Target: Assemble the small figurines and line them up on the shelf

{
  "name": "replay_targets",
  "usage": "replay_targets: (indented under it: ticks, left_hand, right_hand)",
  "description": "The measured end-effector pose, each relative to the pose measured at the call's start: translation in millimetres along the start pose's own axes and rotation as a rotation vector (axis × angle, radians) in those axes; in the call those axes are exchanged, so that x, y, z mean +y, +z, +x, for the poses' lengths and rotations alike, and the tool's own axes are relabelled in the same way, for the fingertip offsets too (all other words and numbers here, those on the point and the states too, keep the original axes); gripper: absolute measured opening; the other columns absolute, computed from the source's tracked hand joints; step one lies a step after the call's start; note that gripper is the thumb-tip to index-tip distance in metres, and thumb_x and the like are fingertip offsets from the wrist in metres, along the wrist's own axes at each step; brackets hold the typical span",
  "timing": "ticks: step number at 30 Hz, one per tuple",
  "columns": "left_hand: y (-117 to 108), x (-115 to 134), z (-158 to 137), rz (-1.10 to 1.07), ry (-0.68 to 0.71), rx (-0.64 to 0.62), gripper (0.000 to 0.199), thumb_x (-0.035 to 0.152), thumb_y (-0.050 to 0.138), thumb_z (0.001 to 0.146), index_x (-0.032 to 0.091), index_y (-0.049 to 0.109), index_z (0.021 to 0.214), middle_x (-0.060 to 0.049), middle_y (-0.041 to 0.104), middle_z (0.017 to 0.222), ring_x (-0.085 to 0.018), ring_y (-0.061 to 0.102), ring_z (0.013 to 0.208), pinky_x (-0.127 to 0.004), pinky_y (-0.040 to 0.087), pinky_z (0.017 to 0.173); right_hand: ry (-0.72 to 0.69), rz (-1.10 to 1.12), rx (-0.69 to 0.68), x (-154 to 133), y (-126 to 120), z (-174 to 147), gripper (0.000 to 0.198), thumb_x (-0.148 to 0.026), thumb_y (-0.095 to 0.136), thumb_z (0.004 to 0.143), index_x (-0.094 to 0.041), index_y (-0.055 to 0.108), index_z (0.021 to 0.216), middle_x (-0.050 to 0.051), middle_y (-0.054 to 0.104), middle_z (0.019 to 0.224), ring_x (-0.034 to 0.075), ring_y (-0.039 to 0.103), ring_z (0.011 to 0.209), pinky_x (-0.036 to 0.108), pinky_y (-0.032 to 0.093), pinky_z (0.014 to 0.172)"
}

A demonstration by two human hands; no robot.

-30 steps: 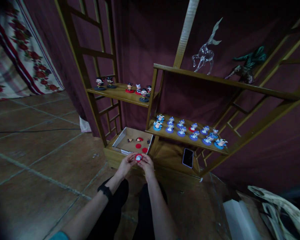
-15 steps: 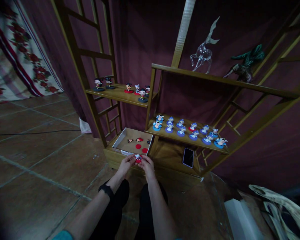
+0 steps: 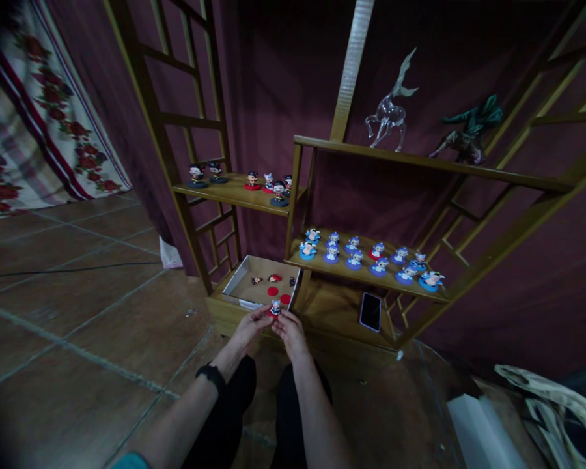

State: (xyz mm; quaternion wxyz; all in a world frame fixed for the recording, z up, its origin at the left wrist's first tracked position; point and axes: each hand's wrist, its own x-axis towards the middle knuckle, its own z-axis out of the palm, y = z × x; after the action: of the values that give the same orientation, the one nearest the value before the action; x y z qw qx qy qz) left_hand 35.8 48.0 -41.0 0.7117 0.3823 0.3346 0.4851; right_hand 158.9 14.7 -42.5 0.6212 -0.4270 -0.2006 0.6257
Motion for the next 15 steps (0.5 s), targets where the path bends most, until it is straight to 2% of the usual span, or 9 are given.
replay_targets:
  ticks: [4,9,15]
  left_hand:
    - [-1.7,-0.2,0.1,-0.019,0.027,-0.012,0.054,0.018,0.075,0.051,0.013,0.06,0.103,-0.008,0.066,0.09,-0.017,0.06,0.08,-0.031,0.042,0.079]
    - [0.1,2.1,-1.3,0.012,0.04,0.04,0.059,0.017,0.077,0.047,0.013,0.059,0.103,-0.008,0.066,0.089,-0.014,0.059,0.07,-0.03,0.044,0.073]
    - [2.1,3.8,-1.5,0.013,0.08,0.071,0.063,0.016,0.077,0.044,0.015,0.058,0.105,-0.009,0.063,0.102,-0.015,0.059,0.077,-0.029,0.044,0.075]
  right_hand:
    - [-0.007,-0.019,-0.078,-2.4,3.8,-5.7,0.038,-0.027,0.071,0.057,-0.018,0.062,0.093,0.006,0.068,0.09,0.017,0.062,0.08,0.031,0.048,0.074]
    - [-0.058,-0.03,-0.116,-2.7,7.0,-9.1,0.042,-0.026,0.071,0.056,-0.02,0.061,0.095,0.006,0.066,0.096,0.019,0.061,0.088,0.032,0.046,0.077]
    - [-0.074,-0.038,-0.137,-2.6,10.3,-11.1,0.041,-0.024,0.071,0.056,-0.019,0.062,0.096,0.007,0.065,0.099,0.021,0.06,0.092,0.035,0.046,0.08]
